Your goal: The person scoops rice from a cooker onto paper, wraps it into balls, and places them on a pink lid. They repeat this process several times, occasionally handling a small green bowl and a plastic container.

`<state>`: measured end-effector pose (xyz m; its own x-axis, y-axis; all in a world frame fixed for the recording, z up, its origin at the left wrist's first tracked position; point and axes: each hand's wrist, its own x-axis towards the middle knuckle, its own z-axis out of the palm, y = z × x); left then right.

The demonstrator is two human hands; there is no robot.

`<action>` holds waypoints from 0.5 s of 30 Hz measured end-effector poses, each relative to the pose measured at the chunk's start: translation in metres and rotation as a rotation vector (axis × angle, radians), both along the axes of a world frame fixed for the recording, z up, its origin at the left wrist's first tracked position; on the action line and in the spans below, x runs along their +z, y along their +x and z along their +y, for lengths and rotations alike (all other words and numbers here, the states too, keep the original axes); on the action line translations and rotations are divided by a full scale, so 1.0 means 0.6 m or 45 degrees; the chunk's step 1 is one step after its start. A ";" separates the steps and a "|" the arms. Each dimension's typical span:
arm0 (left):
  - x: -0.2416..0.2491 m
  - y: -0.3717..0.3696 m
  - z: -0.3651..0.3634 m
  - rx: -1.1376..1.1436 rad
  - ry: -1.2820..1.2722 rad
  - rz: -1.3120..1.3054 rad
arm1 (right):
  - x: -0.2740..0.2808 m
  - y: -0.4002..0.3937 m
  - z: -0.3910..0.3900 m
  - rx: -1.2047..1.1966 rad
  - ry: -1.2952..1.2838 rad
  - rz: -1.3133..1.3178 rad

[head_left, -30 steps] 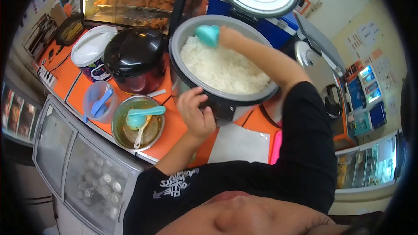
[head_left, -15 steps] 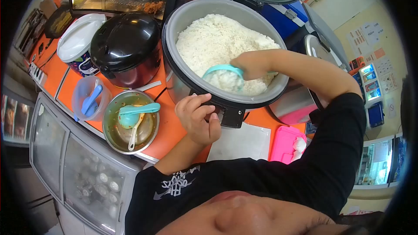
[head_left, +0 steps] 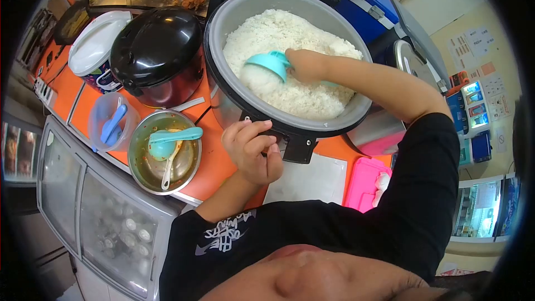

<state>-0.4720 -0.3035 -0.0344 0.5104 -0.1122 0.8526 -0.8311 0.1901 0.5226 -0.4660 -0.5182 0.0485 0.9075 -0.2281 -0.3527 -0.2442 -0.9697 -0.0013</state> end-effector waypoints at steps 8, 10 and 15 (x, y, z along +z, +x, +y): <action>-0.005 -0.005 -0.003 0.042 -0.043 0.017 | 0.067 -0.073 0.077 0.030 0.218 0.163; -0.004 -0.006 -0.005 0.050 -0.054 0.021 | 0.098 -0.077 0.081 -0.046 0.160 0.295; -0.011 -0.007 -0.003 0.006 -0.046 0.023 | 0.073 -0.053 0.039 -0.103 0.336 0.387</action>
